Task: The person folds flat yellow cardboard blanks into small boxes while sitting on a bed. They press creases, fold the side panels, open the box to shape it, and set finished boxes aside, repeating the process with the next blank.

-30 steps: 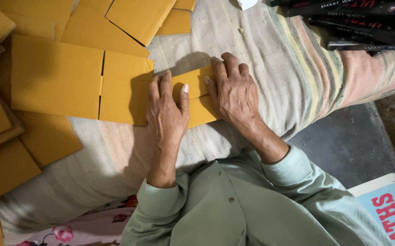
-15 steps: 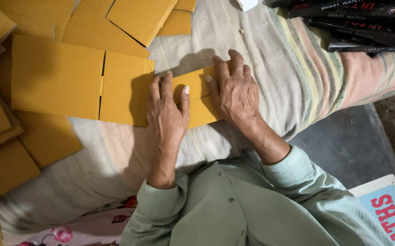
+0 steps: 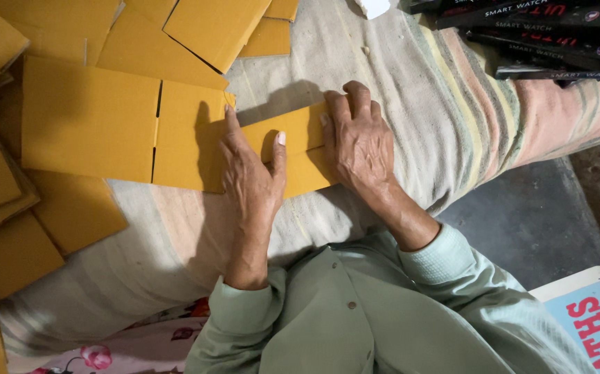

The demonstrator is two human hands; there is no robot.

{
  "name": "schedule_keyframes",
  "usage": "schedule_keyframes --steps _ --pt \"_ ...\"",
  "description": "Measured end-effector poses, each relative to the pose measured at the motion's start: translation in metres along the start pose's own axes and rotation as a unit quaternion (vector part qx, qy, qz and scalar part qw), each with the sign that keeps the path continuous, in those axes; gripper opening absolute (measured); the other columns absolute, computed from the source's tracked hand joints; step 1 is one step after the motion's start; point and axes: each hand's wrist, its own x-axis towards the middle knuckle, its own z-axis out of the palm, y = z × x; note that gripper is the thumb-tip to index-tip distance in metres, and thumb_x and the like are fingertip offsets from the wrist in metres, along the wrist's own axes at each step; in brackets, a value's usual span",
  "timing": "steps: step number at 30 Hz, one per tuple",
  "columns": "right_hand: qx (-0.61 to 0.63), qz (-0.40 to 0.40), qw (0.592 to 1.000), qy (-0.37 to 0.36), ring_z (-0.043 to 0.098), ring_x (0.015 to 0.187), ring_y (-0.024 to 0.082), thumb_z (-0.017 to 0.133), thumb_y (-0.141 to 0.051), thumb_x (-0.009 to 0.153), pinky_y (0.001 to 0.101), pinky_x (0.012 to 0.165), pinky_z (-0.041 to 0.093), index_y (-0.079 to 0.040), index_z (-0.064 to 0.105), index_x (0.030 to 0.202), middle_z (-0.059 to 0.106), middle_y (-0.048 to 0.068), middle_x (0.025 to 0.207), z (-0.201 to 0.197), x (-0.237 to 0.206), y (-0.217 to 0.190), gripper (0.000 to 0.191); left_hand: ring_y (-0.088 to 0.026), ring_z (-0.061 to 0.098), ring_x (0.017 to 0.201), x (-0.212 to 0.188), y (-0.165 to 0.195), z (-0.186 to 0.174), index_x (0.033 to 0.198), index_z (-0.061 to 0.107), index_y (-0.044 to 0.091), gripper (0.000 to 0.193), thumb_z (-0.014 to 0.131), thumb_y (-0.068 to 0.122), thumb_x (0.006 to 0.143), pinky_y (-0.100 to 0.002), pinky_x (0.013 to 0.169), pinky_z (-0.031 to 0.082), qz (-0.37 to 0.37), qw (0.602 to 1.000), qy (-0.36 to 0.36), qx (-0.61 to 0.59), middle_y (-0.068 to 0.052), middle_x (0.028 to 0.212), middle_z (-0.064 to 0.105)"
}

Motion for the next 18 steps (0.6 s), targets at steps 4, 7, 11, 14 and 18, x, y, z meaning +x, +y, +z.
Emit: schedule_keyframes --steps 4,7,11,14,18 --pt "0.020 -0.011 1.000 0.016 0.062 0.103 0.039 0.063 -0.017 0.102 0.0500 0.086 0.053 -0.004 0.060 0.131 0.055 0.019 0.129 -0.002 -0.002 -0.001 0.032 -0.048 0.053 0.131 0.001 -0.007 0.002 0.163 0.017 0.001 0.094 0.072 0.044 0.099 -0.054 0.105 0.046 0.066 0.996 0.047 -0.039 -0.030 0.148 0.047" --pt "0.026 -0.009 1.000 0.016 0.062 0.105 0.040 0.064 -0.017 0.101 0.0501 0.087 0.052 -0.003 0.059 0.131 0.055 0.019 0.128 -0.002 -0.002 0.000 0.033 -0.048 0.050 0.136 0.002 -0.012 0.003 0.163 0.016 0.001 0.098 0.075 0.045 0.098 -0.053 0.110 0.043 0.055 0.996 0.027 -0.062 -0.031 0.150 0.045" --pt "0.033 -0.013 0.999 0.024 0.061 0.108 0.040 0.067 -0.016 0.097 0.0497 0.088 0.052 -0.003 0.059 0.131 0.054 0.019 0.129 -0.001 -0.003 0.002 0.037 -0.048 0.044 0.142 0.000 -0.017 0.004 0.163 0.016 0.001 0.099 0.075 0.045 0.097 -0.052 0.115 0.039 0.051 0.996 0.025 -0.073 -0.032 0.157 0.039" --pt "0.036 -0.015 0.999 0.030 0.060 0.111 0.040 0.069 -0.015 0.096 0.0490 0.090 0.052 -0.003 0.058 0.132 0.053 0.019 0.130 -0.001 -0.007 0.004 0.040 -0.046 0.040 0.145 -0.001 -0.021 0.007 0.163 0.015 0.001 0.103 0.076 0.047 0.094 -0.051 0.118 0.037 0.024 0.993 0.012 -0.117 -0.032 0.160 0.035" --pt "0.024 -0.024 0.999 0.039 0.060 0.112 0.039 0.070 -0.014 0.096 0.0479 0.093 0.053 -0.002 0.057 0.133 0.051 0.020 0.131 -0.002 -0.008 0.005 0.041 -0.042 0.035 0.149 0.000 -0.029 0.010 0.163 0.016 0.001 0.104 0.076 0.048 0.092 -0.047 0.118 0.036 0.015 0.979 -0.012 -0.203 -0.031 0.161 0.029"
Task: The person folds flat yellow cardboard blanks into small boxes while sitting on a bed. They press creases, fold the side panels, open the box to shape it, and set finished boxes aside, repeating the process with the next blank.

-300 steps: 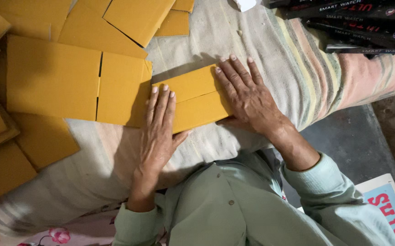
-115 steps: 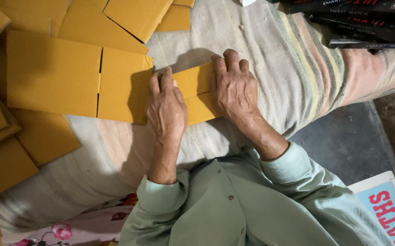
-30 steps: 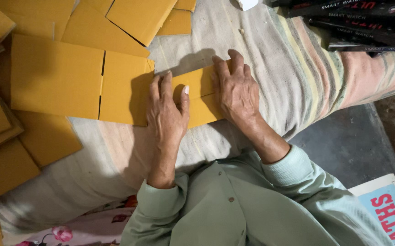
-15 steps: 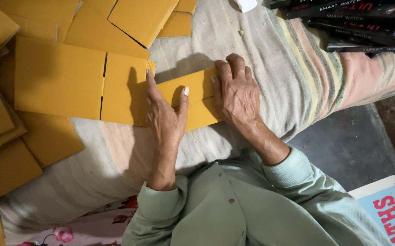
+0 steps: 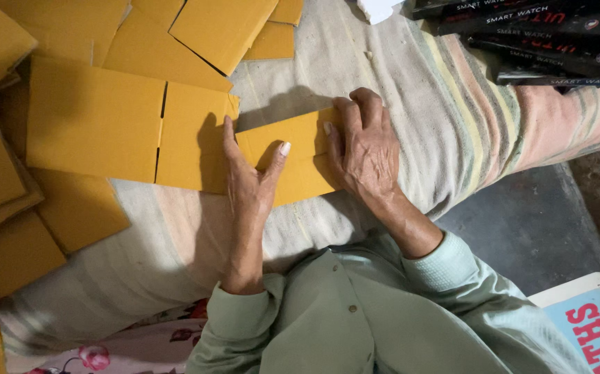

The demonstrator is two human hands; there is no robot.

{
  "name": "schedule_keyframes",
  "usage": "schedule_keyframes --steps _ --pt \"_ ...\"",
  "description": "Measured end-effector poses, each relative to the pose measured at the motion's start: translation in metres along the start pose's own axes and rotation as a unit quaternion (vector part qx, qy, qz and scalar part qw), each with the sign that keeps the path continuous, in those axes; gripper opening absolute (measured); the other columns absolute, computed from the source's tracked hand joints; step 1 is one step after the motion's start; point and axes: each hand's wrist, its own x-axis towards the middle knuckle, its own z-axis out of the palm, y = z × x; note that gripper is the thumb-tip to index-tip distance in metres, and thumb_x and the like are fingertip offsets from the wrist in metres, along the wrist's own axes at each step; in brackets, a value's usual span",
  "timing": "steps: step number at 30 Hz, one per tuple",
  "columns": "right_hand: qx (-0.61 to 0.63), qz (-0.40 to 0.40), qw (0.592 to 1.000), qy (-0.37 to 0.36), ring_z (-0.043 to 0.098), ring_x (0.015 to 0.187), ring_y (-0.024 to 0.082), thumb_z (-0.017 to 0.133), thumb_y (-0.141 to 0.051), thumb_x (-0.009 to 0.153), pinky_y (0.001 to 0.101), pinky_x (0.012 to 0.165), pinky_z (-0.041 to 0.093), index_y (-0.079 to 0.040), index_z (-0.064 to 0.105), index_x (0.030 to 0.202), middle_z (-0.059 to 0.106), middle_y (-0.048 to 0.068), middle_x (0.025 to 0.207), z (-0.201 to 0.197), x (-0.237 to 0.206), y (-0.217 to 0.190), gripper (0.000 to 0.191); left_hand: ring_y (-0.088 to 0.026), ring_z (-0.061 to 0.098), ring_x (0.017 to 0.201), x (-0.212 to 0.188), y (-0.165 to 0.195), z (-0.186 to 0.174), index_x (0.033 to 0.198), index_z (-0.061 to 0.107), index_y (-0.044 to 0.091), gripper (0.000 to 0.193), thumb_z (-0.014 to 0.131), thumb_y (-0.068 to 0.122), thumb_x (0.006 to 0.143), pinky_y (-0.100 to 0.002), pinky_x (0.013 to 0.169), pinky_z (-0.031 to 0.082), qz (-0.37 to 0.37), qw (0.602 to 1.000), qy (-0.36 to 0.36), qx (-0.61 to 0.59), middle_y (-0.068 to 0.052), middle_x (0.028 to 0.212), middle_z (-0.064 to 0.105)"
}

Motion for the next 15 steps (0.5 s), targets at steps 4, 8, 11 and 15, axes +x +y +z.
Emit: schedule_keyframes --steps 4,8,11,15 --pt "0.005 0.008 1.000 -0.016 0.060 0.112 0.040 0.070 -0.015 0.095 0.0484 0.092 0.053 -0.002 0.058 0.134 0.051 0.020 0.132 -0.0019 0.0001 0.0003 0.043 -0.036 0.045 0.146 0.0006 -0.0066 -0.0015 0.160 0.029 0.000 0.092 0.075 0.047 0.095 -0.044 0.118 0.042 0.009 0.995 -0.002 -0.095 -0.027 0.160 0.040" --pt "-0.008 0.007 0.999 -0.030 0.060 0.110 0.041 0.071 -0.019 0.096 0.0491 0.092 0.052 -0.002 0.057 0.137 0.050 0.022 0.136 -0.0017 0.0022 -0.0005 0.046 -0.033 0.053 0.137 0.0002 -0.0073 -0.0028 0.156 0.037 0.000 0.084 0.071 0.047 0.096 -0.042 0.114 0.045 -0.013 0.995 0.002 -0.102 -0.024 0.151 0.051" --pt "-0.015 0.013 0.999 -0.037 0.060 0.111 0.041 0.070 -0.022 0.096 0.0493 0.092 0.052 -0.002 0.057 0.138 0.050 0.022 0.138 -0.0010 0.0029 -0.0011 0.048 -0.033 0.053 0.138 0.0001 -0.0063 -0.0031 0.156 0.040 0.000 0.078 0.069 0.045 0.100 -0.042 0.114 0.043 -0.008 0.997 0.012 -0.074 -0.024 0.151 0.052" --pt "-0.013 0.013 0.999 -0.040 0.060 0.114 0.041 0.069 -0.023 0.096 0.0495 0.094 0.052 -0.003 0.056 0.139 0.050 0.022 0.139 -0.0011 0.0018 -0.0012 0.050 -0.033 0.055 0.135 0.0009 -0.0055 -0.0031 0.154 0.041 0.000 0.075 0.068 0.046 0.100 -0.041 0.113 0.045 -0.004 0.997 0.015 -0.079 -0.024 0.149 0.054"
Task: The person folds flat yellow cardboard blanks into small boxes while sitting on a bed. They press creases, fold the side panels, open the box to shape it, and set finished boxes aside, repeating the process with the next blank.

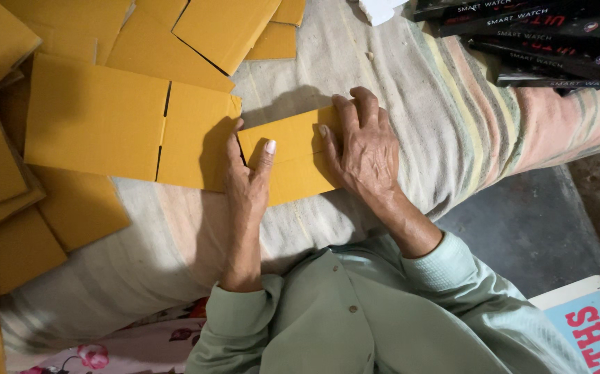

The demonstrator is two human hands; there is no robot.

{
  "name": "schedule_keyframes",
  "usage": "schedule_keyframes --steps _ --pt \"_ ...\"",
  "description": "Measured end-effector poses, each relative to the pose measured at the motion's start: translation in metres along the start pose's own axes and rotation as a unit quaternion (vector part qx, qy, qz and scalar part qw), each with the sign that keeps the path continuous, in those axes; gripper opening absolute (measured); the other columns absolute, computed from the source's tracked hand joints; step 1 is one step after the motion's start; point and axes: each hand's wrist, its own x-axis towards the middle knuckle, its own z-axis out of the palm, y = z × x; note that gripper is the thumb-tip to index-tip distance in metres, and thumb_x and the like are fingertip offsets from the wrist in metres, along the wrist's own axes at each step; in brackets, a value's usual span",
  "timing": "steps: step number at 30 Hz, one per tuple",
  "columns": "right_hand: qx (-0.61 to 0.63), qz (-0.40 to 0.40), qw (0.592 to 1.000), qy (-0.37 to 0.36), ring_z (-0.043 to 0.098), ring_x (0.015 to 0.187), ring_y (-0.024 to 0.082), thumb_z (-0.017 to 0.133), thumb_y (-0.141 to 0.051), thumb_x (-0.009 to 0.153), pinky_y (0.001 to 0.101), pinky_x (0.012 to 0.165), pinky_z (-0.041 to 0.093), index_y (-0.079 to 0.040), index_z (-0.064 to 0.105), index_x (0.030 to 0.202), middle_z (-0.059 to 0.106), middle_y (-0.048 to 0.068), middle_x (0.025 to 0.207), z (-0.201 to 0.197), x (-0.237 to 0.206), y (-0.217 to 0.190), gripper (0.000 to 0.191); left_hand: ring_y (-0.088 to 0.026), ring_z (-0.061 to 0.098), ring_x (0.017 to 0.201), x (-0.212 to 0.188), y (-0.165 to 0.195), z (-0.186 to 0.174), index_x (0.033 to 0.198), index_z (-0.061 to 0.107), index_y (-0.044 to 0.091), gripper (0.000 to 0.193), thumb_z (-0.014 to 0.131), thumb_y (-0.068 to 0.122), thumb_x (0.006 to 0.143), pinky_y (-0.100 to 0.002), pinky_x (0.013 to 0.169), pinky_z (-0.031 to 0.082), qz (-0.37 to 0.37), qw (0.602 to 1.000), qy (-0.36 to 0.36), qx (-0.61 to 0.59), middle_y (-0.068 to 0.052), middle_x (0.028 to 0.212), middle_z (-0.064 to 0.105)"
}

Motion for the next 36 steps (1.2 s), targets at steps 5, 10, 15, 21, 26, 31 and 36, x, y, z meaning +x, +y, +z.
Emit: schedule_keyframes --steps 5,10,15,21,26,31,36 --pt "0.001 0.000 1.000 0.002 0.059 0.114 0.042 0.069 -0.027 0.098 0.0508 0.096 0.052 -0.002 0.056 0.142 0.049 0.024 0.143 0.001 -0.002 0.000 0.052 -0.033 0.056 0.134 0.001 0.002 -0.001 0.153 0.042 0.000 0.075 0.068 0.045 0.099 -0.040 0.112 0.045 -0.004 1.000 -0.001 0.020 -0.024 0.147 0.054" --pt "0.000 -0.006 1.000 0.000 0.059 0.115 0.043 0.063 -0.024 0.101 0.0512 0.097 0.051 -0.004 0.058 0.141 0.049 0.024 0.144 0.003 -0.003 0.002 0.045 -0.032 0.055 0.135 0.002 0.005 -0.002 0.154 0.041 -0.001 0.076 0.069 0.045 0.099 -0.041 0.112 0.044 -0.003 1.000 -0.002 0.008 -0.024 0.148 0.055" --pt "0.009 0.002 1.000 -0.016 0.060 0.115 0.043 0.056 -0.012 0.101 0.0499 0.096 0.052 -0.005 0.058 0.142 0.049 0.024 0.144 0.005 -0.002 0.005 0.042 -0.033 0.052 0.137 0.004 0.007 0.000 0.154 0.040 0.000 0.079 0.069 0.046 0.097 -0.041 0.112 0.043 -0.024 1.000 -0.003 0.015 -0.025 0.150 0.051" --pt "0.007 -0.001 1.000 -0.017 0.061 0.110 0.043 0.057 -0.012 0.101 0.0508 0.094 0.052 -0.005 0.058 0.142 0.050 0.023 0.141 0.002 -0.001 0.003 0.042 -0.034 0.052 0.140 0.005 0.007 -0.001 0.154 0.040 -0.002 0.080 0.068 0.048 0.098 -0.042 0.116 0.042 -0.007 1.000 -0.005 0.015 -0.025 0.150 0.053" --pt "0.004 -0.003 1.000 -0.017 0.061 0.111 0.043 0.057 -0.013 0.099 0.0502 0.093 0.053 -0.005 0.057 0.142 0.050 0.023 0.142 0.001 -0.001 0.002 0.043 -0.035 0.053 0.138 0.004 0.009 -0.002 0.153 0.042 -0.003 0.078 0.069 0.046 0.098 -0.042 0.114 0.042 -0.001 0.999 0.002 0.038 -0.026 0.149 0.054" --pt "-0.050 -0.020 0.998 -0.024 0.054 0.124 0.050 0.055 -0.017 0.096 0.0589 0.106 0.041 -0.001 0.056 0.143 0.049 0.030 0.144 0.005 0.003 0.003 0.050 -0.034 0.056 0.134 0.005 0.014 -0.002 0.152 0.041 -0.003 0.078 0.068 0.046 0.097 -0.041 0.111 0.044 -0.018 1.000 -0.002 0.023 -0.025 0.146 0.056" --pt "-0.077 -0.085 0.993 -0.008 0.038 0.140 0.057 0.055 -0.032 0.100 0.0680 0.118 0.016 0.005 0.054 0.142 0.046 0.038 0.145 0.026 0.013 -0.027 0.056 -0.036 0.057 0.132 0.010 0.011 -0.001 0.151 0.042 -0.004 0.079 0.067 0.048 0.097 -0.042 0.109 0.045 0.000 0.998 0.001 0.070 -0.025 0.144 0.057"
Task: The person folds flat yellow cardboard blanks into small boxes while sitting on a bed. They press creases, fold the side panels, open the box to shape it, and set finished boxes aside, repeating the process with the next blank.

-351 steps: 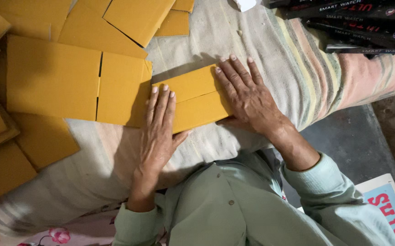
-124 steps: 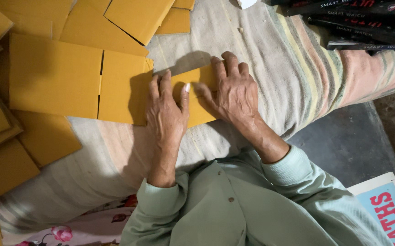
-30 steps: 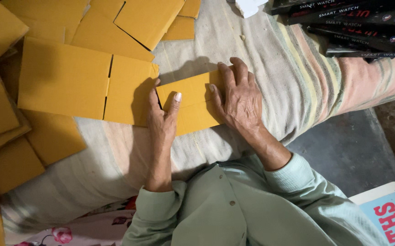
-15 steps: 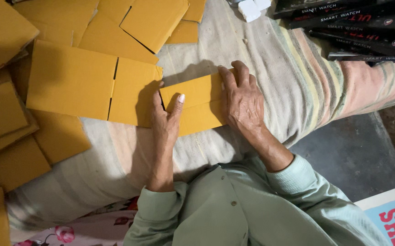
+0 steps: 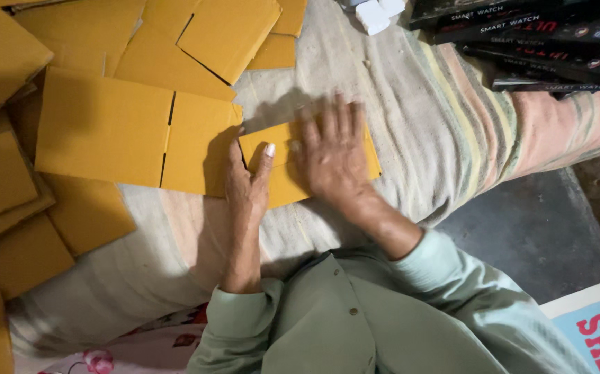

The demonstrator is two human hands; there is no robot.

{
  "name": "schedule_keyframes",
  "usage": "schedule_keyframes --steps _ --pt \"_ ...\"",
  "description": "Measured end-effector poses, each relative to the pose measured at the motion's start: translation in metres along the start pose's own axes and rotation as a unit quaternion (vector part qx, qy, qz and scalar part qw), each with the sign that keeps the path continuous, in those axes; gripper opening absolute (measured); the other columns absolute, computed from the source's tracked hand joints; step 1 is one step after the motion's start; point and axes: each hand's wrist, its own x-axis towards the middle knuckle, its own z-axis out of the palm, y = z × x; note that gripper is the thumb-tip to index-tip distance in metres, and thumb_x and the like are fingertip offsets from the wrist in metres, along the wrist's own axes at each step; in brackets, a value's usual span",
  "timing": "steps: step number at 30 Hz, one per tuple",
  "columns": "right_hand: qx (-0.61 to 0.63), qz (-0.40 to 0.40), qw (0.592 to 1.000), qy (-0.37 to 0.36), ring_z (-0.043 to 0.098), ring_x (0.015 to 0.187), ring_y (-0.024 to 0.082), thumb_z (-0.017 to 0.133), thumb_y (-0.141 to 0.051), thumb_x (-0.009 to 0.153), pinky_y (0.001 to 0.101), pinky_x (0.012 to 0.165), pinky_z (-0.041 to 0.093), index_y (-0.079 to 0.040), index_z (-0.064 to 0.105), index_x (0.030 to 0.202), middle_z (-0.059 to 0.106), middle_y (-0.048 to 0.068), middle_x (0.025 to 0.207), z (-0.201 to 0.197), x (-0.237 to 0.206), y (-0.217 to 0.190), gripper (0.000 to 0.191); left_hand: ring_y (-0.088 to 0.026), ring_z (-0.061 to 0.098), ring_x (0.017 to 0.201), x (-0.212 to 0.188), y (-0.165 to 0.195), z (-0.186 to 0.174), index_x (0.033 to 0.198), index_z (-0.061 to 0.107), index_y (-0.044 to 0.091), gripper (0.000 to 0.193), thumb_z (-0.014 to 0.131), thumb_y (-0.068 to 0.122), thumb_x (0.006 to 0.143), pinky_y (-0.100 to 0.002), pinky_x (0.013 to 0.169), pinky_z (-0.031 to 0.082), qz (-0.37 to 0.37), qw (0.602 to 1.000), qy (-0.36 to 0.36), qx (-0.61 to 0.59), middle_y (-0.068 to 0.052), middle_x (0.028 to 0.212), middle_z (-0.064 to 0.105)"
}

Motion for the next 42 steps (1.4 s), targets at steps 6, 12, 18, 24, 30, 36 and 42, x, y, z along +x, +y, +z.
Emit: schedule_keyframes --steps 6,12,18,24,30,36,42 --pt "0.042 -0.050 0.997 -0.051 0.035 0.150 0.052 0.052 -0.030 0.102 0.0614 0.127 0.017 0.001 0.051 0.150 0.043 0.035 0.155 0.011 -0.003 -0.036 0.057 -0.040 0.055 0.135 0.003 -0.007 0.001 0.154 0.042 -0.001 0.072 0.046 0.053 0.107 -0.043 0.109 0.046 -0.047 0.998 0.006 0.044 -0.027 0.147 0.056" --pt "-0.006 0.003 0.997 -0.082 0.030 0.149 0.048 0.052 -0.036 0.104 0.0626 0.123 0.018 -0.004 0.047 0.154 0.040 0.029 0.157 0.006 -0.014 0.017 0.059 -0.041 0.057 0.132 0.000 -0.006 0.003 0.154 0.041 0.002 0.072 0.051 0.052 0.103 -0.045 0.108 0.045 -0.027 0.999 0.000 0.040 -0.027 0.144 0.058" --pt "0.138 0.140 0.978 -0.070 0.040 0.145 0.046 0.054 -0.034 0.105 0.0550 0.122 0.030 -0.002 0.036 0.158 0.045 0.030 0.154 -0.024 -0.040 0.078 0.064 -0.031 0.062 0.129 -0.002 -0.002 0.006 0.153 0.044 0.005 0.070 0.061 0.047 0.101 -0.039 0.107 0.049 -0.030 0.999 0.008 -0.016 -0.020 0.141 0.063" --pt "0.337 0.162 0.924 -0.085 0.048 0.142 0.041 0.061 -0.027 0.102 0.0480 0.116 0.039 0.001 0.028 0.161 0.049 0.029 0.151 -0.038 -0.070 0.078 0.073 -0.023 0.053 0.132 -0.006 -0.006 0.015 0.154 0.044 0.001 0.065 0.066 0.038 0.105 -0.036 0.112 0.042 0.033 0.975 0.011 -0.221 -0.015 0.147 0.055" --pt "0.553 0.240 0.798 -0.009 0.052 0.139 0.025 0.058 -0.017 0.105 0.0368 0.115 0.044 -0.001 0.026 0.162 0.050 0.018 0.151 -0.027 -0.078 0.093 0.068 -0.017 0.063 0.125 -0.024 -0.005 0.017 0.154 0.057 0.003 0.045 0.049 0.030 0.119 -0.030 0.108 0.052 0.037 0.953 -0.008 -0.300 -0.013 0.136 0.067" --pt "0.683 0.330 0.647 0.078 0.063 0.122 0.019 0.050 -0.014 0.108 0.0333 0.104 0.053 0.000 0.043 0.154 0.061 0.011 0.137 -0.035 -0.073 0.116 0.048 -0.018 0.063 0.097 -0.041 -0.011 -0.037 0.150 0.046 0.004 0.051 0.064 0.014 0.104 -0.035 0.081 0.058 0.054 0.951 0.282 -0.111 -0.014 0.122 0.060" --pt "0.674 0.365 0.641 0.037 0.065 0.113 0.018 0.053 -0.022 0.109 0.0326 0.097 0.055 -0.002 0.047 0.148 0.064 0.010 0.129 -0.022 -0.046 0.102 0.045 -0.024 0.069 0.087 -0.026 -0.037 -0.074 0.143 0.047 0.006 0.055 0.068 0.031 0.099 -0.036 0.068 0.058 -0.142 0.880 0.263 -0.368 -0.017 0.114 0.065"
